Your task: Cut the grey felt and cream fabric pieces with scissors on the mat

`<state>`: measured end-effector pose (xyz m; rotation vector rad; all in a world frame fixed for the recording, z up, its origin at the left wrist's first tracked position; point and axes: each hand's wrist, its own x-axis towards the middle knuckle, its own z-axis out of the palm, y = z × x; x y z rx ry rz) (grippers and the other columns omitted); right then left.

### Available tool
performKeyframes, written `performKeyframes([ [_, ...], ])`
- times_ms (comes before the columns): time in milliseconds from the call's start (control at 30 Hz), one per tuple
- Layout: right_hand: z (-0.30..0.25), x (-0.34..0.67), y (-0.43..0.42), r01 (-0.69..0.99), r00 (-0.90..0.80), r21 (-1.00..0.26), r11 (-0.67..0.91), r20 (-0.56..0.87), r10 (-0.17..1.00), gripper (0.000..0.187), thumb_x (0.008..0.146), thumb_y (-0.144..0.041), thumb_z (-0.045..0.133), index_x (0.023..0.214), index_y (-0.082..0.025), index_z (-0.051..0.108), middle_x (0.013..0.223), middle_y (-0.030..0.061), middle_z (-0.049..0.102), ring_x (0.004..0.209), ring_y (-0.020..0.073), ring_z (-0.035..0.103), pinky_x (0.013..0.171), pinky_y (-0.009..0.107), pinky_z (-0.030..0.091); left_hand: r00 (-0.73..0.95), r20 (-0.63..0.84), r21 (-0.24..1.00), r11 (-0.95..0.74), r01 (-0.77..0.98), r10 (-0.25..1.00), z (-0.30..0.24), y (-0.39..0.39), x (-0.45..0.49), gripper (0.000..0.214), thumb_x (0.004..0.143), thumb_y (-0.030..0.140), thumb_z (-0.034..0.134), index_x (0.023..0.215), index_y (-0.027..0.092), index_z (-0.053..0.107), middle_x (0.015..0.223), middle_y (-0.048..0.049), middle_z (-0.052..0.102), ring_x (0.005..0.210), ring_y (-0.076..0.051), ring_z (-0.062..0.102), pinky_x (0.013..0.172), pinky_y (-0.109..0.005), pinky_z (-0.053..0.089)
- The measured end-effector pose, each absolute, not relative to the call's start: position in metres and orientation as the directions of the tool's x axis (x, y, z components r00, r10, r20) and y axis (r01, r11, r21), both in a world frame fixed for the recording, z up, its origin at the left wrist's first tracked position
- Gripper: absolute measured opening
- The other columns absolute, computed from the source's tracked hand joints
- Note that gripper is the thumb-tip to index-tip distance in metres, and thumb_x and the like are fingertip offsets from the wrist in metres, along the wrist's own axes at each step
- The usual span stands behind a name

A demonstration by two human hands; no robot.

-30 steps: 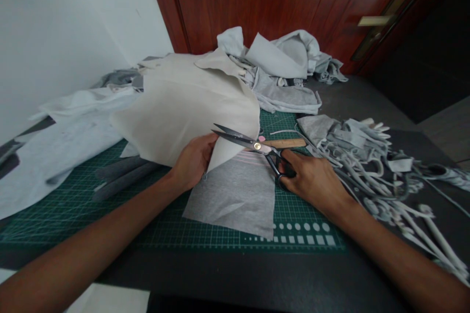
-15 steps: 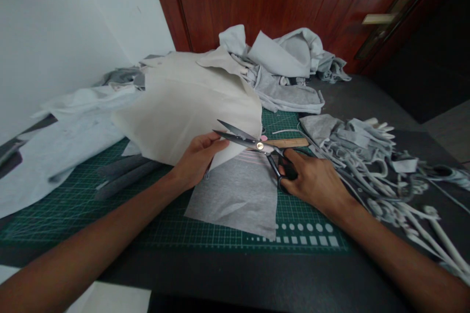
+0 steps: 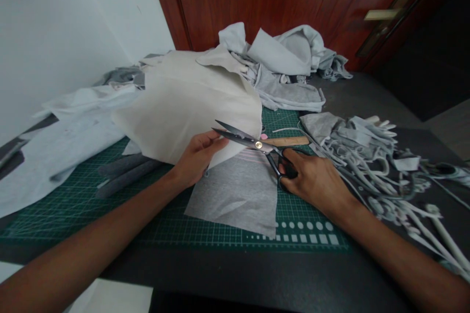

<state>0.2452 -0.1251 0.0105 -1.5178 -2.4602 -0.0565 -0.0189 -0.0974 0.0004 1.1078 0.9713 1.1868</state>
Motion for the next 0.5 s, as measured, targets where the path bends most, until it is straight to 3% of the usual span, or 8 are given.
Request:
performKeyframes([
  [267, 0.0138, 0.2440, -0.1247, 0.893, -0.418, -0.091, 0.441, 0.195, 0.887, 0.009, 0.079, -0.018, 0.059, 0.088, -0.021, 0.056, 0.071, 0.0011, 0.069, 0.058, 0.0170, 0.062, 0.056, 0.028, 0.029, 0.162, -0.012, 0.978, 0.045, -0.201, 0.987, 0.0021, -0.0978, -0.0195, 0.024, 0.078, 0.028, 0.076, 0.100, 0.018, 0.078, 0.086, -0.0051, 0.078, 0.074, -0.017, 0.069, 0.070, -0.027, 0.052],
  [500, 0.0121, 0.2400, -0.1281, 0.889, -0.436, -0.065, 0.453, 0.181, 0.881, 0.013, 0.081, -0.023, 0.058, 0.094, -0.019, 0.055, 0.083, 0.0048, 0.072, 0.062, 0.0200, 0.064, 0.056, 0.030, 0.028, 0.098, -0.015, 0.982, 0.033, -0.188, 0.995, 0.0003, -0.0955, -0.0199, 0.016, 0.075, 0.025, 0.078, 0.089, 0.017, 0.078, 0.079, -0.0031, 0.075, 0.071, -0.015, 0.065, 0.064, -0.023, 0.048],
])
